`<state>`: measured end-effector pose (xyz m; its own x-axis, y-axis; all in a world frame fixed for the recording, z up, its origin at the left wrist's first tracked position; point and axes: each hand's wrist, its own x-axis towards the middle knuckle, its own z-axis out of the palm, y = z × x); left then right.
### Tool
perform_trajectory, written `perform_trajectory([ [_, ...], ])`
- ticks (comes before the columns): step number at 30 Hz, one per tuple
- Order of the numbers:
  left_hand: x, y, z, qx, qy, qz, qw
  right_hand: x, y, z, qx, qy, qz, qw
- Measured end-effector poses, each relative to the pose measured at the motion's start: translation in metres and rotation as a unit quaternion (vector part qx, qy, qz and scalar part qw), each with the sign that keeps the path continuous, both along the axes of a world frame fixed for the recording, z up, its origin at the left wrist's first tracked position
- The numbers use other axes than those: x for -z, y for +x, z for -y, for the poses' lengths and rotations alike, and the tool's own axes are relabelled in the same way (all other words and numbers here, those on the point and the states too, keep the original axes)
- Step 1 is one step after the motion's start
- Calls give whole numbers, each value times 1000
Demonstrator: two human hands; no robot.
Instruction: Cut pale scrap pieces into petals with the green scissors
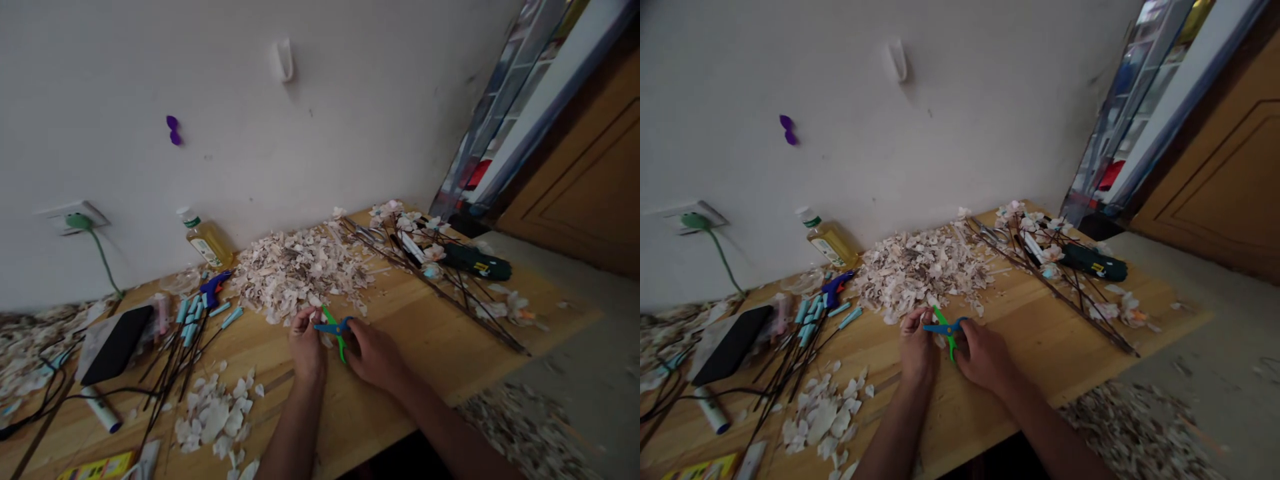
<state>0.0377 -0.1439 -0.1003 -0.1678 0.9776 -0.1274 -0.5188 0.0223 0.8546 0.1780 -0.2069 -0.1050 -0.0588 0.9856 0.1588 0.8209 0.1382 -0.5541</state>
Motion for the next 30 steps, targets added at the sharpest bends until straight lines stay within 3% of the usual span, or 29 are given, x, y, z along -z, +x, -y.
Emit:
perform_trajectory([
  [7,11,1,2,12,10,-53,998,-2,1,0,14,-6,-64,998],
  [14,0,6,5,48,-11,-5,999,-6,3,-1,35,-16,-78,996],
  [22,-6,12,9,90,-33,73,993,0,5,-4,60,-21,-116,991],
  [27,-10,10,8,66,-29,96,993,-1,5,-2,23,6,-100,995],
  [30,-10,10,7,80,1,60,995,-1,6,-3,8,-16,-141,990],
])
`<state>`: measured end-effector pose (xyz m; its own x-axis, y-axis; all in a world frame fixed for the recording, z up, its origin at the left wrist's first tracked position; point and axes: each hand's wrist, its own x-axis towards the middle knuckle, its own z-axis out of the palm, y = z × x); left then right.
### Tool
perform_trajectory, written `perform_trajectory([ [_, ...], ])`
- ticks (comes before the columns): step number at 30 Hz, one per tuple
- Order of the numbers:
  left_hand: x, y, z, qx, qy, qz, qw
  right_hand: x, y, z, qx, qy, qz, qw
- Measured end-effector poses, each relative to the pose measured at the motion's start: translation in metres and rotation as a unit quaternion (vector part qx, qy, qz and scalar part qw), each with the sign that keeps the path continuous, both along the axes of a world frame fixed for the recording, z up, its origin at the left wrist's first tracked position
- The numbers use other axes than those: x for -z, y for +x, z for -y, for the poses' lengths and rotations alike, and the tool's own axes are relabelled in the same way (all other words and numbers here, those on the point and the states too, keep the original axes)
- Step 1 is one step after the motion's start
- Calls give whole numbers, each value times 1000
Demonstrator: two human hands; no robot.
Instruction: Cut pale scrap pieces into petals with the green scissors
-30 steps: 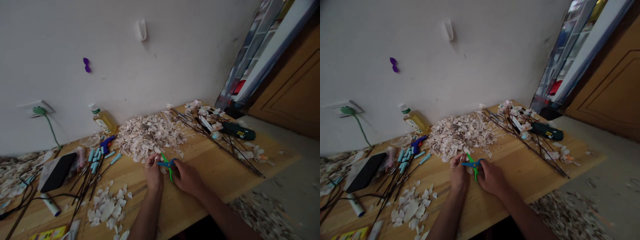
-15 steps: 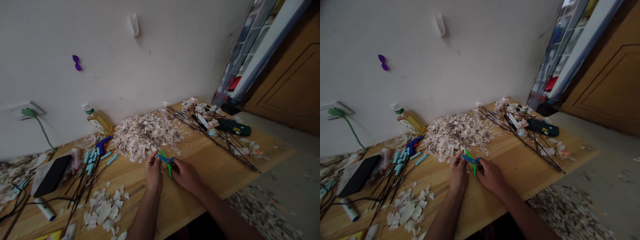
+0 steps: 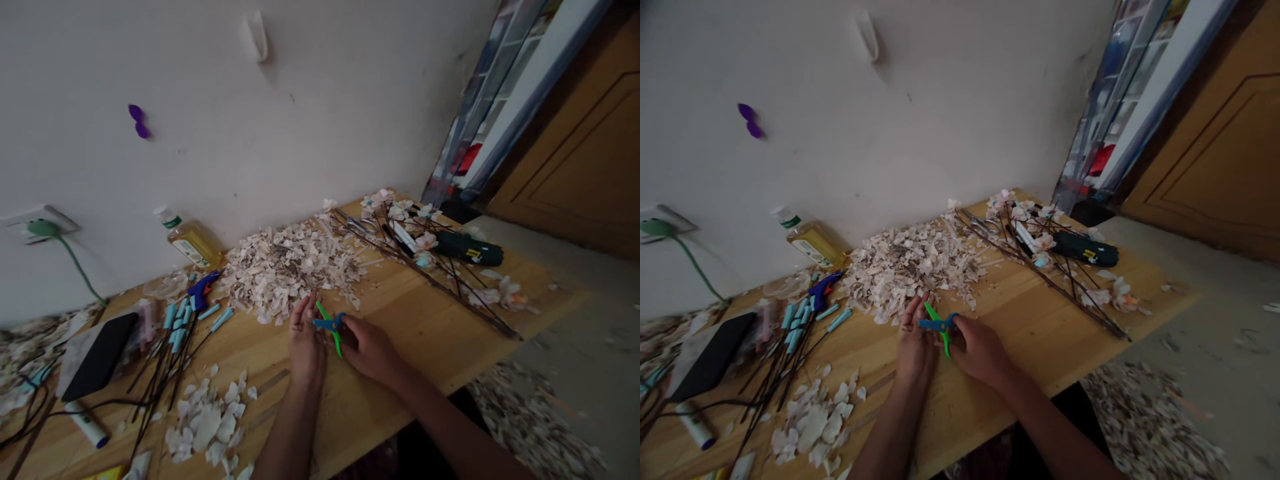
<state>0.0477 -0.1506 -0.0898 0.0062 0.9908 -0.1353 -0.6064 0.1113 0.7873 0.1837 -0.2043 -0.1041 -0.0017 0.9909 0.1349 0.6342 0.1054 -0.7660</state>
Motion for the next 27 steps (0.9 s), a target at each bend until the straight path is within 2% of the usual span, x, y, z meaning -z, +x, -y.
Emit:
perform_trajectory([
  [3,2,2,2,25,43,-79,996,4,2,-4,23,-32,-157,987],
  [6,3,5,6,54,84,-152,983,8,5,-9,52,-34,-330,942],
  [8,2,6,8,67,91,-181,977,9,6,-12,69,-39,-385,920],
  [11,-1,7,11,81,94,-212,969,8,7,-13,77,-49,-397,913],
  [15,-4,7,14,94,102,-251,958,5,8,-13,56,-36,-377,924],
  [22,-4,7,15,79,133,-320,935,2,11,-13,29,-69,-389,918],
  [27,-2,6,16,87,134,-297,941,5,12,-12,20,-55,-338,939],
])
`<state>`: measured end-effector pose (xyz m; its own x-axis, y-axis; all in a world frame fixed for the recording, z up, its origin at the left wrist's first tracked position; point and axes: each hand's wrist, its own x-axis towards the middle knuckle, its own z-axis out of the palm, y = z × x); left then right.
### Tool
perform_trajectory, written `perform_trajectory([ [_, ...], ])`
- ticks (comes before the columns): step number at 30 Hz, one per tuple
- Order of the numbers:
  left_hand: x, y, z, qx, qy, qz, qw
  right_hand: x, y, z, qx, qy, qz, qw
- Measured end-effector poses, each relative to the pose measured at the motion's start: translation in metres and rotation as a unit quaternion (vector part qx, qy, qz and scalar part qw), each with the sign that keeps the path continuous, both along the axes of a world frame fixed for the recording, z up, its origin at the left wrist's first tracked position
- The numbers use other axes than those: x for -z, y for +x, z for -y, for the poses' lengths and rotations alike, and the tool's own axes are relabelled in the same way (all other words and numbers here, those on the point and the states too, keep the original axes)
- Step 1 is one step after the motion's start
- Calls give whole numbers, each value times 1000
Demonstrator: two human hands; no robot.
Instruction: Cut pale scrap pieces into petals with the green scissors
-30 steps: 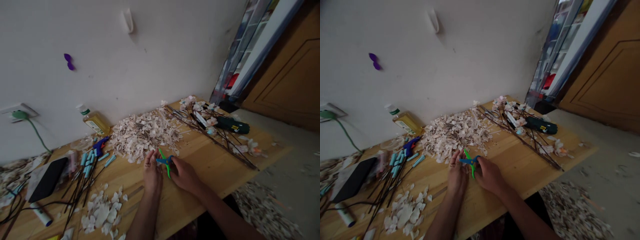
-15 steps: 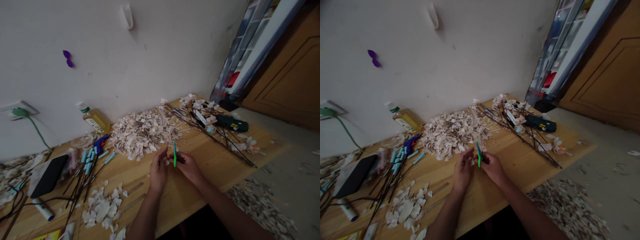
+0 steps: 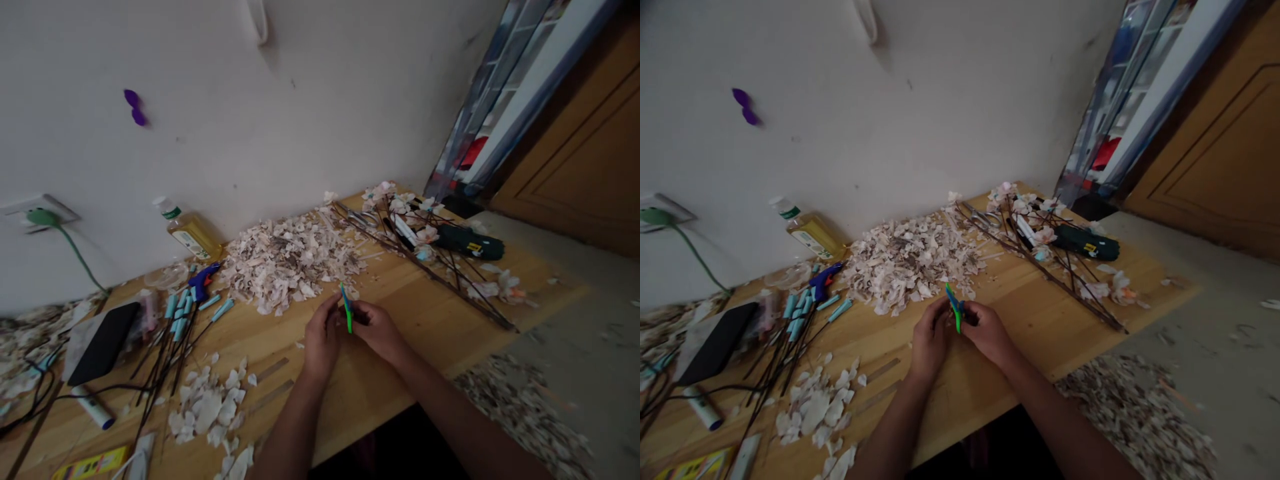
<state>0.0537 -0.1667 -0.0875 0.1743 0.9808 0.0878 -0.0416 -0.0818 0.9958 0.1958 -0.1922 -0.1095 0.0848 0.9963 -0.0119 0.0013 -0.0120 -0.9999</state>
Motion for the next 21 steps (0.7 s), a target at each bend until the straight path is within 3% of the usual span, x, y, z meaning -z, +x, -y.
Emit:
perform_trajectory([
  [3,3,3,1,5,-15,30,999,1,1,-1,41,0,-1,999],
  [8,10,10,-2,-2,-77,107,991,1,2,-3,168,1,-49,985],
  [12,10,13,-3,19,-106,108,988,-1,-1,-2,154,5,-44,987],
  [18,6,10,-2,-19,-113,103,988,-4,-6,0,138,24,-11,990],
  [21,8,5,-4,-46,-127,154,979,0,-8,5,117,38,62,990],
])
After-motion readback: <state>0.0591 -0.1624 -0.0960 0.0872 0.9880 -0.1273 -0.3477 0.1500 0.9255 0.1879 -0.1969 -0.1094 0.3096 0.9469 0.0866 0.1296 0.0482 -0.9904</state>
